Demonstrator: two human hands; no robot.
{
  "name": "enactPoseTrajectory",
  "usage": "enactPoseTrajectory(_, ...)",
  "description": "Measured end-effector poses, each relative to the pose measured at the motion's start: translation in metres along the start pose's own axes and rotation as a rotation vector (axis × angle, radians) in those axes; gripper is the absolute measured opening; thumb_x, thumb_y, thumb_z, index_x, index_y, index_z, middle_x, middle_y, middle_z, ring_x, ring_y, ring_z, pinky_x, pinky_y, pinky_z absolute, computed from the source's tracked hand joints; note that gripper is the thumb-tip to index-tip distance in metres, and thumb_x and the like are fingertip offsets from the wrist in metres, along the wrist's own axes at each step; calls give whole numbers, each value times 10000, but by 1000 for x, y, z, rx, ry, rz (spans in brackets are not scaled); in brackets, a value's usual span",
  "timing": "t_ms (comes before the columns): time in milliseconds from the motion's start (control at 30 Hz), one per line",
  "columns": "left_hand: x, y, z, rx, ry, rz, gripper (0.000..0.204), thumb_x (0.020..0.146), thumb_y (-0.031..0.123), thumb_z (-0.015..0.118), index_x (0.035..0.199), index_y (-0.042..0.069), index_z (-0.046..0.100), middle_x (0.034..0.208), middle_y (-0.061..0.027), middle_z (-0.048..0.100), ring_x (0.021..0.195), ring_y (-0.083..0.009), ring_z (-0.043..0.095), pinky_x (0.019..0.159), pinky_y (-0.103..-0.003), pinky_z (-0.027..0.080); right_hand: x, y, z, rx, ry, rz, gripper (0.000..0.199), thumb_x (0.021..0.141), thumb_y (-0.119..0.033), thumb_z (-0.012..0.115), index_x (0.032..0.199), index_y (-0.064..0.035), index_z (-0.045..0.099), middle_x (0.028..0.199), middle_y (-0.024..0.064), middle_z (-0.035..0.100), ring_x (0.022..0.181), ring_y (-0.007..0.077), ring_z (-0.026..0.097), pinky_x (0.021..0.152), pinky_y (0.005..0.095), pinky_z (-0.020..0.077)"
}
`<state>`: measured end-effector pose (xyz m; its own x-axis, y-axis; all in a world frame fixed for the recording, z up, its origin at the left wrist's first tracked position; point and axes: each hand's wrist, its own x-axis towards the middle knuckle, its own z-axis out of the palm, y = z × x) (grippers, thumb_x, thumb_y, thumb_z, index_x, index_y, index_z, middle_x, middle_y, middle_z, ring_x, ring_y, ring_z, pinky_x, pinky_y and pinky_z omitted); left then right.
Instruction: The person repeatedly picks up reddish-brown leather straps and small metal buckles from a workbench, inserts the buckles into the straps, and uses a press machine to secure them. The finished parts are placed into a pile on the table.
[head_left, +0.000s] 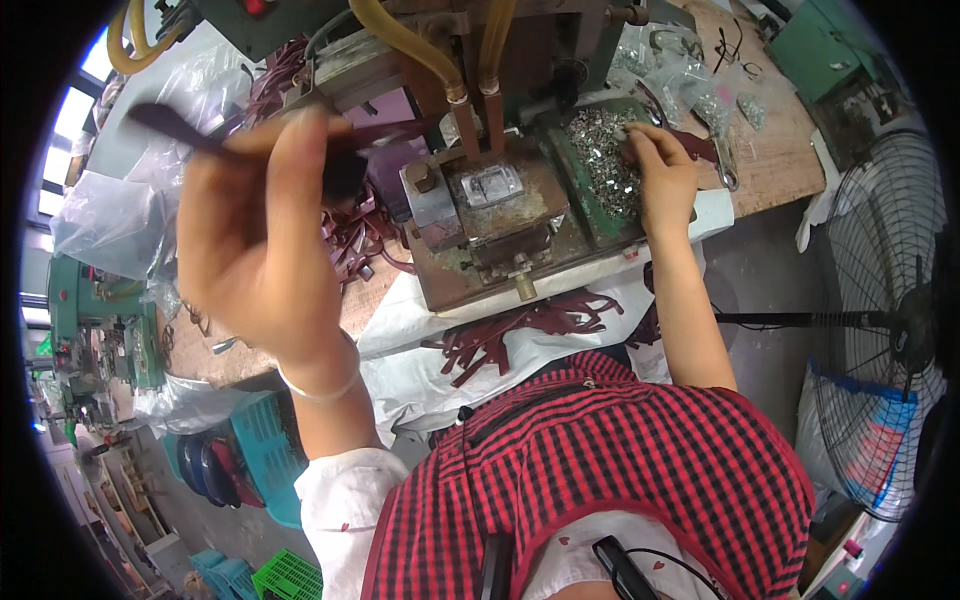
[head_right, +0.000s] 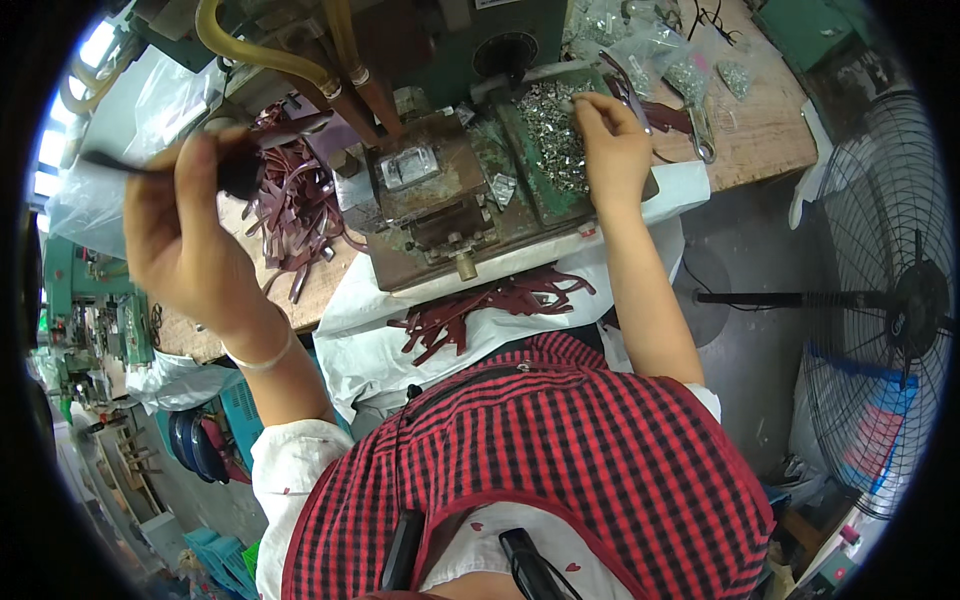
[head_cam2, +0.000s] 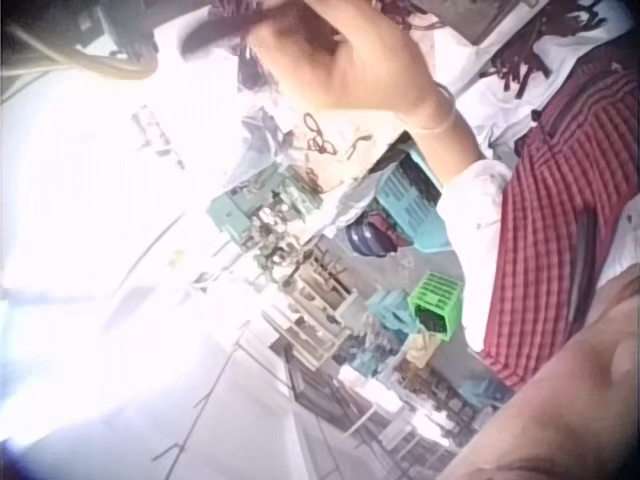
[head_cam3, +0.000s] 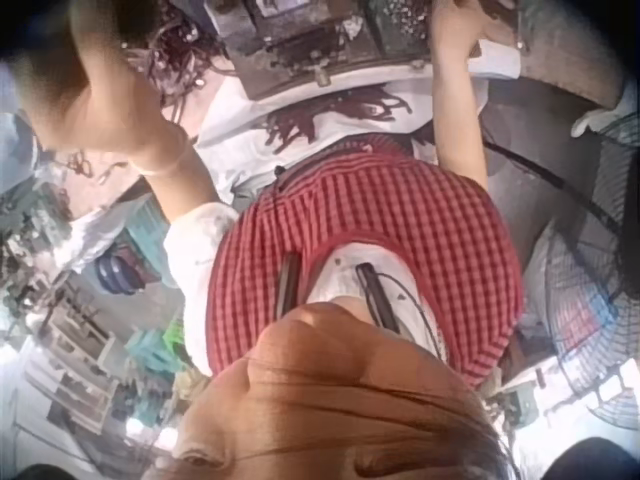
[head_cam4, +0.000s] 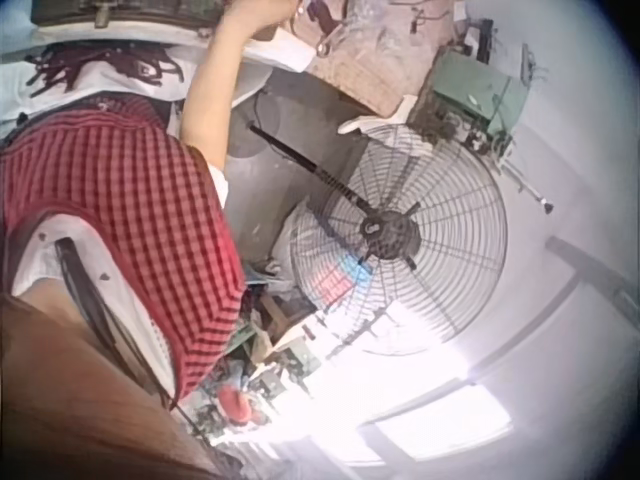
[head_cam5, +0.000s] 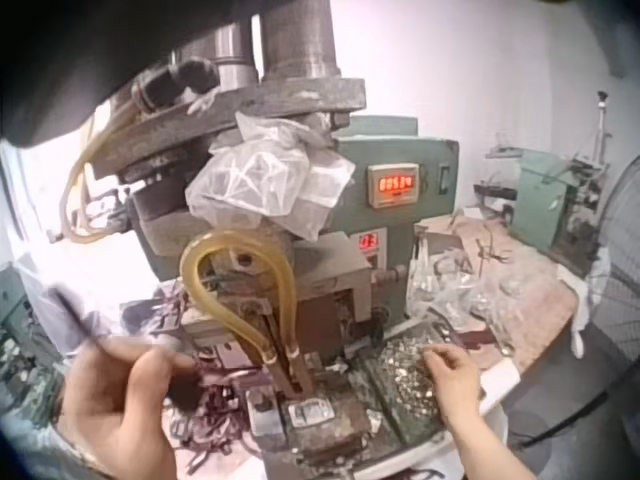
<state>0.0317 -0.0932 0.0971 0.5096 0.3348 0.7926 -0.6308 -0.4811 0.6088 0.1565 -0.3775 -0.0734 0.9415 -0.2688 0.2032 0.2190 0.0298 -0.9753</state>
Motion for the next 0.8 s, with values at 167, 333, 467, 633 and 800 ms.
enactPoseTrajectory(167,1,-7,-6,-30,-75,25,90,971,-1,686,1033,-67,689,943,-177,756,830,-200,725,796,-283,566,-16,-25,1,-67,-73,-46,131,920,-58,743,1035,5,737,932,19,740,848,82,668,786,227,522)
enactPoseTrajectory(333,-37,-24,-21,-84,20,43,137,1010,100,657,987,-33,636,896,-182,736,738,-184,689,711,-278,553,-64,-100,50,-40,-301,-258,129,868,-46,761,995,-20,755,923,57,758,857,147,706,800,276,543)
enactPoseTrajectory(467,-51,-27,-28,-210,105,-155,107,1014,74,621,1017,-33,621,907,-191,729,817,-224,695,804,-312,555,-72,-97,86,-61,-351,-355,185,843,-37,746,1025,-22,717,921,106,751,847,226,723,781,321,545)
enactPoseTrajectory(633,-7,-15,-13,-10,10,-35,49,990,-3,638,1002,-51,640,908,-184,736,836,-211,697,827,-318,555,-78,-101,95,296,-391,-11,323,867,3,712,1178,12,627,910,70,736,865,115,686,792,262,519)
enactPoseTrajectory(800,-1,-21,-7,-79,9,-9,87,1012,44,639,976,-35,642,905,-148,735,827,-186,690,789,-313,557,-79,-114,91,282,-416,87,376,866,22,696,1223,43,579,926,63,722,877,90,655,828,254,504)
